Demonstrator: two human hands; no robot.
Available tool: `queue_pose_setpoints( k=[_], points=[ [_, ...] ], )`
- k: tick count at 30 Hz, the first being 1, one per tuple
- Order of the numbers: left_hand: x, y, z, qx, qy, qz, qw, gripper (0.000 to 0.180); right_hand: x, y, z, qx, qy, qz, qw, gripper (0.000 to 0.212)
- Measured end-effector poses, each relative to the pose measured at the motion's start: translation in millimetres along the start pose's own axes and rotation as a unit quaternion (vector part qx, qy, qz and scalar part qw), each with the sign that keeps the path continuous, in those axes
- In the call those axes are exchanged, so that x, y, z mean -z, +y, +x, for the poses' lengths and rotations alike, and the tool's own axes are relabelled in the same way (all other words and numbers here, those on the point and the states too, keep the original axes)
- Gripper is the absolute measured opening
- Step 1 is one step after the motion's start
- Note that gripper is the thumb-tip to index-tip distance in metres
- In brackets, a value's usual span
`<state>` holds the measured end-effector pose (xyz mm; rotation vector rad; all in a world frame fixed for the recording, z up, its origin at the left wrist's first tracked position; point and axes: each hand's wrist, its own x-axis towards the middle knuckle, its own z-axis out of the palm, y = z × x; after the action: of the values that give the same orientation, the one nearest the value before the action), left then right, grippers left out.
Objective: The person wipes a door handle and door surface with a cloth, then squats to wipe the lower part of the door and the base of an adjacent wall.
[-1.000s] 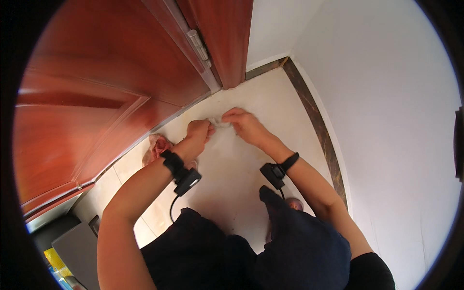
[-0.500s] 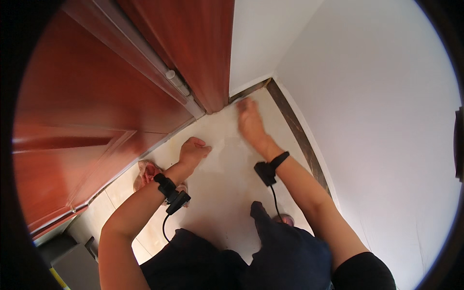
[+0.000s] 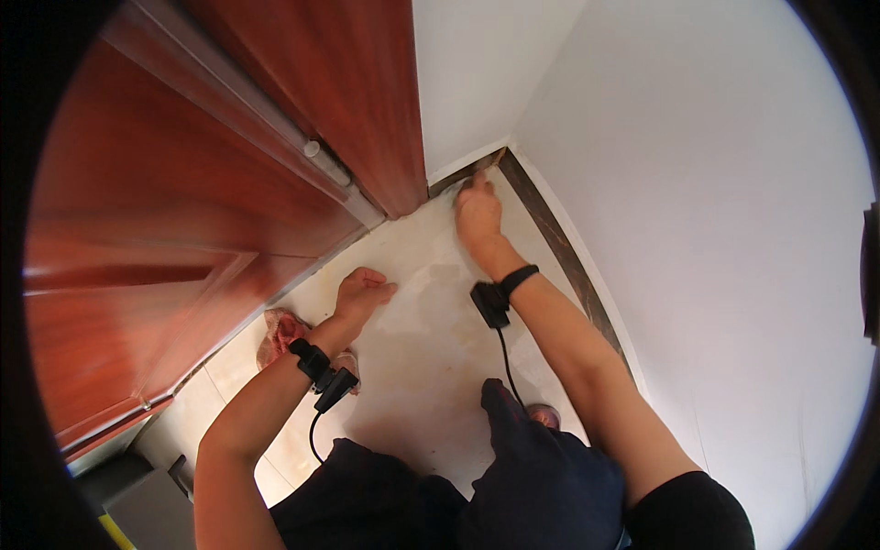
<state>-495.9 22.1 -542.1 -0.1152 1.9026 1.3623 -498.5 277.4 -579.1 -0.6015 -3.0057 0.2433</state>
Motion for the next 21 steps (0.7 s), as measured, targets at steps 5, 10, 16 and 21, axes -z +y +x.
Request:
queue_pose_setpoints(
  k=[5,10,16,21],
  points=[
    [13,-3,11,0.031,-0.036,0.019,0.999,0.024,6,-43,-75,0.262,-0.073,0.323,0.907,0.03],
    [15,9,-4,0.059,-0.024,0.0,0.998,0.024,29,7,-59,-0.002,0.116,0.396,0.911,0.027],
    [17,10,4,0.047,-0.046,-0.021,0.998,0.023,6,-10,-26,0.097,0.19,0.076,0.974,0.032],
    [23,11,1,0.043,-0.087,-0.049,0.994,0.019,13,-47,-96,0.28,-0.125,0.34,0.889,0.023]
  ],
)
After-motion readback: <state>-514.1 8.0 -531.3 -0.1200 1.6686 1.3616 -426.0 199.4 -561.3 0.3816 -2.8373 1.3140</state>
